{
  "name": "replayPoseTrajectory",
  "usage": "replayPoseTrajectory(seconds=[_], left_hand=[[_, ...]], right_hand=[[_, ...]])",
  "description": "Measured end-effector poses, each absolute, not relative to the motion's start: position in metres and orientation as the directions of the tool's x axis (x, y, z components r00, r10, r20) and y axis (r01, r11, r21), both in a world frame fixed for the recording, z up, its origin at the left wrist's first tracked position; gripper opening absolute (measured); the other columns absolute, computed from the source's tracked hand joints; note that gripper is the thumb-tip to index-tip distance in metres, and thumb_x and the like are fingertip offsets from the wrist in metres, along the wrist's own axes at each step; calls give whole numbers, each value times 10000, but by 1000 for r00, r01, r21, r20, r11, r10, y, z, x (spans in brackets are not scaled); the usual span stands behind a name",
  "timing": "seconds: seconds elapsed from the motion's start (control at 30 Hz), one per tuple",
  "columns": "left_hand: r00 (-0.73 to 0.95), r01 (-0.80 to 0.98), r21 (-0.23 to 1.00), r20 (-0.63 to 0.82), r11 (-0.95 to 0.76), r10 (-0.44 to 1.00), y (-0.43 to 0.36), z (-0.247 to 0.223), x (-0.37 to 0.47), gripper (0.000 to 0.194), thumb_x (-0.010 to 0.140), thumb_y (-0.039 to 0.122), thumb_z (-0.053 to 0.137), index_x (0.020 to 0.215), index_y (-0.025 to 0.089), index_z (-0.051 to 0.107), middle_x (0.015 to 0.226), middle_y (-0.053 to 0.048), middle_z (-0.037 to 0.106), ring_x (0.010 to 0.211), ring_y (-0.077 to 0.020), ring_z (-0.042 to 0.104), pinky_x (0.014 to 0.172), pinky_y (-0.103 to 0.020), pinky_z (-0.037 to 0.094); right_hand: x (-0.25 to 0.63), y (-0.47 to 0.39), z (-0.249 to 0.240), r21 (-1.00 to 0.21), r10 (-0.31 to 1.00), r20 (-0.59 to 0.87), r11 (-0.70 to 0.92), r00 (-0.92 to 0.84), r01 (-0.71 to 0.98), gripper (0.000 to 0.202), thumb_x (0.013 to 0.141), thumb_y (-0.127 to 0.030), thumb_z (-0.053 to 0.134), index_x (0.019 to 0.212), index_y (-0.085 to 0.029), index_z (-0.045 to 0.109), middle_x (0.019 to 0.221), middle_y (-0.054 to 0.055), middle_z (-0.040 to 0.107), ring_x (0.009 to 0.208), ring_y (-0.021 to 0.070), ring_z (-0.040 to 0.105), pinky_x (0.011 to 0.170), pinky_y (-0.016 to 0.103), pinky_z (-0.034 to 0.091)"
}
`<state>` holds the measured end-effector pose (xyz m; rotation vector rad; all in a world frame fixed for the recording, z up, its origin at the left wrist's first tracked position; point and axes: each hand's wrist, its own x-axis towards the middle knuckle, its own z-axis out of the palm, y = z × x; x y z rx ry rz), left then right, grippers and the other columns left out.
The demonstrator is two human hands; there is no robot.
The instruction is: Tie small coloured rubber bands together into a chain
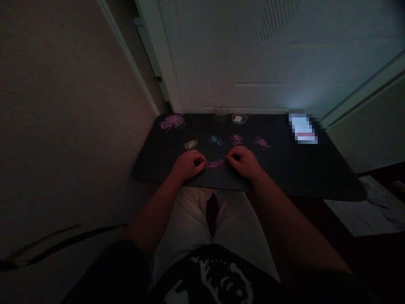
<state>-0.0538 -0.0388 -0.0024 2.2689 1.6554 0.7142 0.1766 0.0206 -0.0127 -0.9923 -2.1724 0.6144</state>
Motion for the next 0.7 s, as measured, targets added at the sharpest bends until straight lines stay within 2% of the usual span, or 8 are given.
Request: replayPoseTrajectory(seconds=[0.17,0.47,0.57,0.7], left_hand=[[232,808,495,231,-319,945,-38,-2,-54,183,809,297,512,798,188,658,782,-33,618,721,-145,556,666,-272,420],[151,708,659,210,-254,966,-33,1,-56,222,825,343,517,803,172,655,786,-34,652,693,-138,573,646,-265,446],[132,655,709,232,-260,964,-24,6,-46,224,833,349,510,829,168,642,797,-35,655,698,-142,578,643,-271,459],[176,615,708,305,-346,936,-12,6,-21,182,837,309,505,808,168,616,803,-40,641,715,-145,573,651,-275,459]], right_hand=[[177,20,-12,-662,795,370,588,-480,465,119,784,-236,549,685,-192,599,749,40,622,760,176,558,729,318,418],[176,18,-12,-686,791,361,584,-494,434,106,768,-234,562,691,-187,618,752,42,618,742,168,555,710,316,427],[176,16,-12,-737,806,347,550,-479,392,98,745,-258,597,785,-184,648,782,41,618,734,159,556,670,294,436],[175,16,-13,-790,827,319,502,-464,352,335,709,-254,641,1039,-200,618,799,19,594,707,137,545,634,265,443]])
